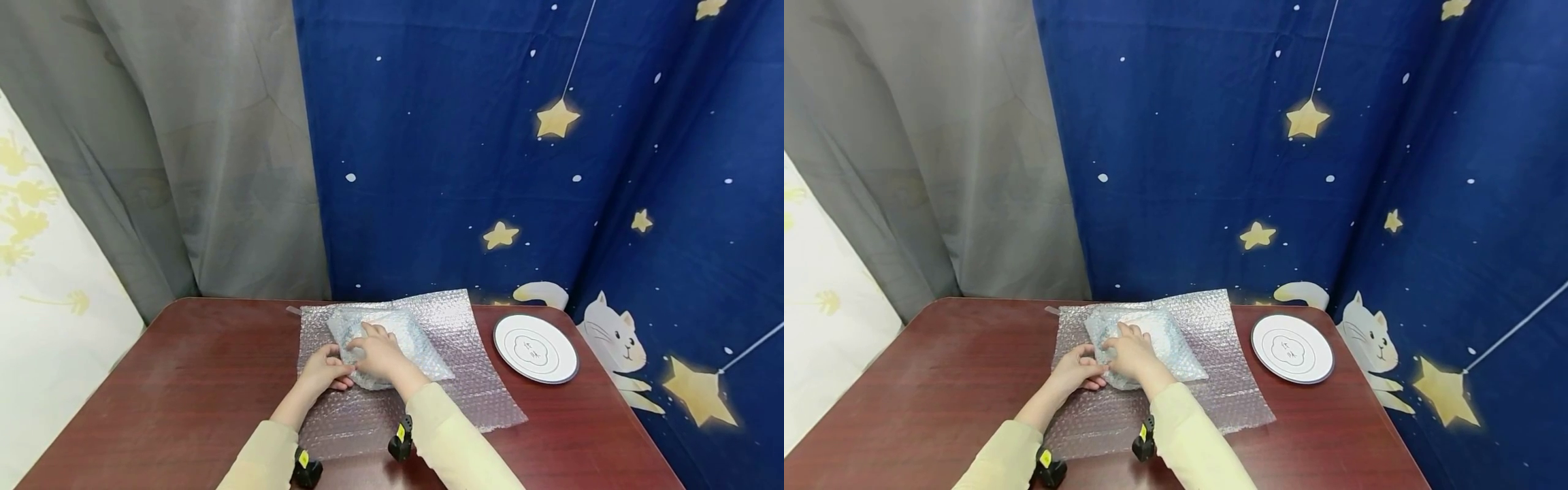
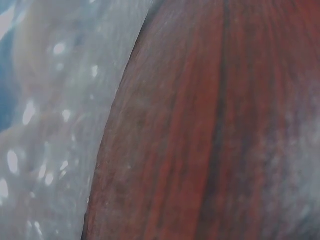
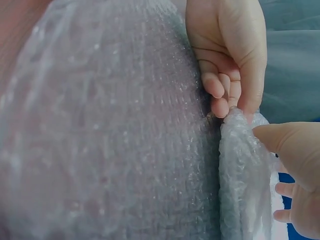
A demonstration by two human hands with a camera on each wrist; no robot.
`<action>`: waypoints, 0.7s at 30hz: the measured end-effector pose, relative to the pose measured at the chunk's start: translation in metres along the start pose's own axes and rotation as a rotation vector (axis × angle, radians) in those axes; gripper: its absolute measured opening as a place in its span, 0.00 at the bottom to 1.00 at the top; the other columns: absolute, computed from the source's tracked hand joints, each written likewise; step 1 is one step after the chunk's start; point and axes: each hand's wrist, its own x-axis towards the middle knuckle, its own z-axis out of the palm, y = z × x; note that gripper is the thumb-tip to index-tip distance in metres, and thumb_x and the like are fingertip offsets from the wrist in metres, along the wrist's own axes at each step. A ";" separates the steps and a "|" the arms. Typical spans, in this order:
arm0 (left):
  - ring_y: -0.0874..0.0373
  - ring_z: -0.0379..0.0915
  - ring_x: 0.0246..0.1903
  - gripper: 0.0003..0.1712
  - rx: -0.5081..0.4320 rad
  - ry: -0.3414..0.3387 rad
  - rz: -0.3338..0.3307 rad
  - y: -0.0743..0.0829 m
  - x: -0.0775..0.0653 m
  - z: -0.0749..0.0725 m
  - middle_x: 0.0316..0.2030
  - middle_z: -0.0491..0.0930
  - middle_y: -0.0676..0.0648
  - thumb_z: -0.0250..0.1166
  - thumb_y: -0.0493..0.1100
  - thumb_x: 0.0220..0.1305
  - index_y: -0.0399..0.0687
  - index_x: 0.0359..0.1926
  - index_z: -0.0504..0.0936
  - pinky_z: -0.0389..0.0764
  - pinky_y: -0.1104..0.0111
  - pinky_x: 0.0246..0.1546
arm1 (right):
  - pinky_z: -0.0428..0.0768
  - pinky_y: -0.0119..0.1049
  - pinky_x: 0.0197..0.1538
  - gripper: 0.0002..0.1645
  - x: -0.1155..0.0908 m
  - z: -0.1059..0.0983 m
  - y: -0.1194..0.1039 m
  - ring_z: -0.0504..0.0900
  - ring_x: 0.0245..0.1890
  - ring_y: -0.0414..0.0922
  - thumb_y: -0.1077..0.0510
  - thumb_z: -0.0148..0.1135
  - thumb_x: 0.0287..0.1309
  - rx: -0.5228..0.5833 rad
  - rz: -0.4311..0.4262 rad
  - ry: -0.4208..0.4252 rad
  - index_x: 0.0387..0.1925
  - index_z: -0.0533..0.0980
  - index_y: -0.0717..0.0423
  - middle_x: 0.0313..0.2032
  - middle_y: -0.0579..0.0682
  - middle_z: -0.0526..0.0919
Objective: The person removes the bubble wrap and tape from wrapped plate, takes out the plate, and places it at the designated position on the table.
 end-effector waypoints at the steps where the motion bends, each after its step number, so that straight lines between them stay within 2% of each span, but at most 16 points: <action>1: 0.53 0.80 0.19 0.33 -0.001 -0.001 0.001 0.001 -0.001 0.000 0.24 0.80 0.42 0.65 0.27 0.57 0.23 0.60 0.59 0.80 0.68 0.19 | 0.63 0.51 0.59 0.23 0.000 0.000 0.000 0.58 0.67 0.52 0.50 0.70 0.50 -0.002 0.003 -0.002 0.51 0.80 0.36 0.69 0.54 0.60; 3: 0.52 0.80 0.19 0.33 0.003 0.003 0.000 0.000 0.000 0.000 0.23 0.79 0.42 0.64 0.26 0.57 0.22 0.59 0.58 0.80 0.68 0.19 | 0.64 0.51 0.58 0.21 -0.001 0.000 0.000 0.59 0.66 0.52 0.50 0.70 0.50 -0.003 0.005 0.002 0.49 0.81 0.36 0.68 0.54 0.61; 6: 0.52 0.79 0.19 0.33 0.007 0.013 -0.003 -0.012 0.009 -0.001 0.23 0.79 0.42 0.65 0.26 0.56 0.23 0.59 0.59 0.80 0.68 0.18 | 0.65 0.51 0.57 0.19 -0.001 0.001 0.000 0.61 0.65 0.52 0.51 0.70 0.49 0.010 0.008 0.011 0.46 0.81 0.36 0.67 0.54 0.63; 14: 0.53 0.79 0.18 0.34 0.016 0.027 0.000 -0.012 0.009 0.000 0.23 0.79 0.42 0.67 0.28 0.56 0.26 0.60 0.60 0.80 0.68 0.18 | 0.68 0.47 0.49 0.18 0.000 0.006 0.001 0.65 0.59 0.50 0.54 0.72 0.46 0.055 0.000 0.050 0.42 0.78 0.39 0.59 0.51 0.68; 21: 0.53 0.79 0.18 0.34 0.025 0.035 -0.008 -0.013 0.009 0.001 0.23 0.79 0.42 0.67 0.28 0.56 0.27 0.60 0.60 0.80 0.68 0.18 | 0.68 0.43 0.43 0.19 0.000 0.010 0.001 0.67 0.53 0.48 0.57 0.73 0.44 0.089 -0.015 0.084 0.40 0.77 0.40 0.51 0.47 0.68</action>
